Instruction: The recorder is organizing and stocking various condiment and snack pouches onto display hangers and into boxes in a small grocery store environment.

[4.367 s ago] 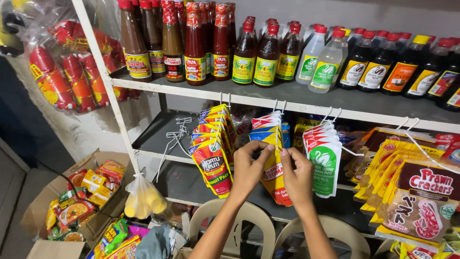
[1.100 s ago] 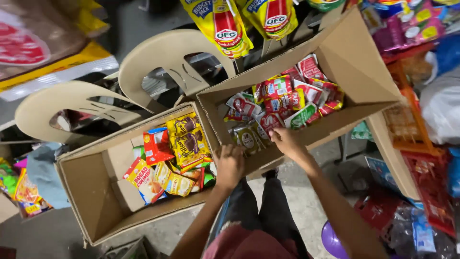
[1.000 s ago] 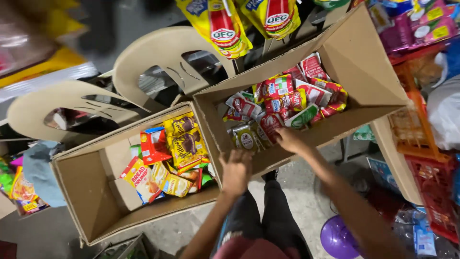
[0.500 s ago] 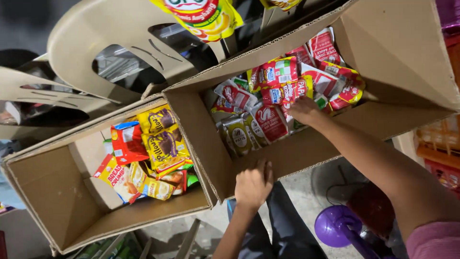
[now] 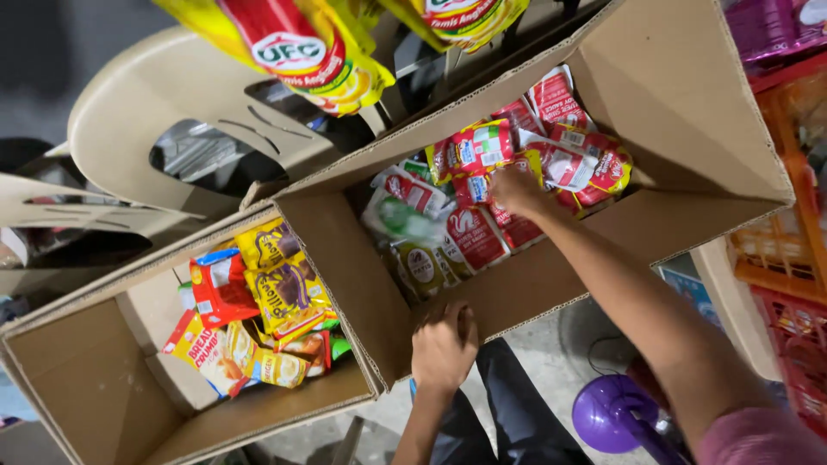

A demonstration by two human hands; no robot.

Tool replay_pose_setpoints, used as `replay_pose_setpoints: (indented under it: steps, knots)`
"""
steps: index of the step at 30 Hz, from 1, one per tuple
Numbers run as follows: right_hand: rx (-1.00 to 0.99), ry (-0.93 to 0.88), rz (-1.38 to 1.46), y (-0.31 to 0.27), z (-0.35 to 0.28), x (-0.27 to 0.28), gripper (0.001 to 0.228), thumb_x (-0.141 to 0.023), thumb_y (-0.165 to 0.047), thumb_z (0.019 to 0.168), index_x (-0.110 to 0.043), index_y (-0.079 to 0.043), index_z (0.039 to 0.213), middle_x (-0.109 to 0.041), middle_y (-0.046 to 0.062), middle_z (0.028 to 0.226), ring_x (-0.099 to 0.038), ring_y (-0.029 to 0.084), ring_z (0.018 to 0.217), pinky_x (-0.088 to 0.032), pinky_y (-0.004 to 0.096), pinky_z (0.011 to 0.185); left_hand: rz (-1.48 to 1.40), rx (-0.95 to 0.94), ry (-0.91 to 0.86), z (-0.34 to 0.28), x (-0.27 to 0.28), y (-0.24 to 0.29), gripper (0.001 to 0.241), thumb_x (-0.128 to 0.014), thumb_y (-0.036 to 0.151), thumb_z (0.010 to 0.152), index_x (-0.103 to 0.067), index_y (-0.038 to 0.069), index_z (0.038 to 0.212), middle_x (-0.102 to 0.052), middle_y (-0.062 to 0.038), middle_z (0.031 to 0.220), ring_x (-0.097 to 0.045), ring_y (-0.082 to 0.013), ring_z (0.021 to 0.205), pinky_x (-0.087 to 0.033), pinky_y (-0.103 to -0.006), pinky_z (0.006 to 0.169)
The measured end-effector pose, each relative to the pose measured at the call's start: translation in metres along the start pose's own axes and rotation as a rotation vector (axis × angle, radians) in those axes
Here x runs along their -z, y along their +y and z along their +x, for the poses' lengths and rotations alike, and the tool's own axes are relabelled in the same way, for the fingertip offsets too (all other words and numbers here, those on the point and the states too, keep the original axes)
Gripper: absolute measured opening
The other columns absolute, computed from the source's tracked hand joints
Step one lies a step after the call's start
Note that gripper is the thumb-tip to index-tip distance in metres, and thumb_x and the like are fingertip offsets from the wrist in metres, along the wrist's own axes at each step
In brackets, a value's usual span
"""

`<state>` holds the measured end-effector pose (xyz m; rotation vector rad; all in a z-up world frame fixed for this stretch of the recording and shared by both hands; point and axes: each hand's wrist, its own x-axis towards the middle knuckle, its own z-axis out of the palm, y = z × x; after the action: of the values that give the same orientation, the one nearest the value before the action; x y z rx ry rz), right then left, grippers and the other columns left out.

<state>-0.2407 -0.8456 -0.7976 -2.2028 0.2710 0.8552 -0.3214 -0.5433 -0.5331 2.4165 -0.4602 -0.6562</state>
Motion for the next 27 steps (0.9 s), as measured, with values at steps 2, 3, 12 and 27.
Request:
replay_pose_setpoints:
  steps: [2,3,12,27]
  knots:
    - [-0.152,0.606,-0.291,0.059,0.02,0.002,0.027,-0.074,-0.022,0.095,-0.066,-0.003,0.111,-0.073,0.021,0.102,-0.071,0.035,0.095,-0.058,0.046,0.079,0.005,-0.021,0.021,0.0,-0.001,-0.001,0.019,-0.065,0.022,0.089,-0.071,0.01,0.102,-0.073,-0.018,0.096,-0.068,-0.0403,0.09,-0.053,-0.0506,0.08]
    - [-0.155,0.611,-0.287,0.075,0.029,0.005,0.027,-0.074,-0.022,0.095,-0.066,-0.003,0.111,-0.073,0.021,0.102,-0.071,0.035,0.095,-0.058,0.046,0.079,0.009,-0.026,0.02,-0.001,-0.001,0.0,0.019,-0.065,0.022,0.089,-0.071,0.01,0.102,-0.073,-0.018,0.096,-0.068,-0.0403,0.09,-0.053,-0.0506,0.08]
    - [-0.365,0.447,-0.148,0.009,0.033,0.024,0.127,-0.09,-0.067,0.067,-0.011,-0.026,0.157,-0.052,0.038,0.134,-0.052,0.054,0.124,-0.031,0.062,0.109,0.083,-0.061,0.024,0.001,-0.004,0.0,0.016,-0.065,0.022,0.09,-0.071,0.009,0.098,-0.072,-0.017,0.092,-0.067,-0.0398,0.089,-0.053,-0.0493,0.082]
    - [-0.454,0.45,0.086,-0.022,0.004,-0.061,0.075,-0.065,-0.047,0.092,-0.038,-0.005,0.148,-0.069,0.027,0.124,-0.066,0.042,0.116,-0.053,0.053,0.094,0.083,-0.083,0.068,0.001,-0.002,0.006,0.015,-0.063,0.019,0.088,-0.073,0.009,0.091,-0.073,-0.016,0.094,-0.068,-0.0385,0.089,-0.053,-0.0484,0.082]
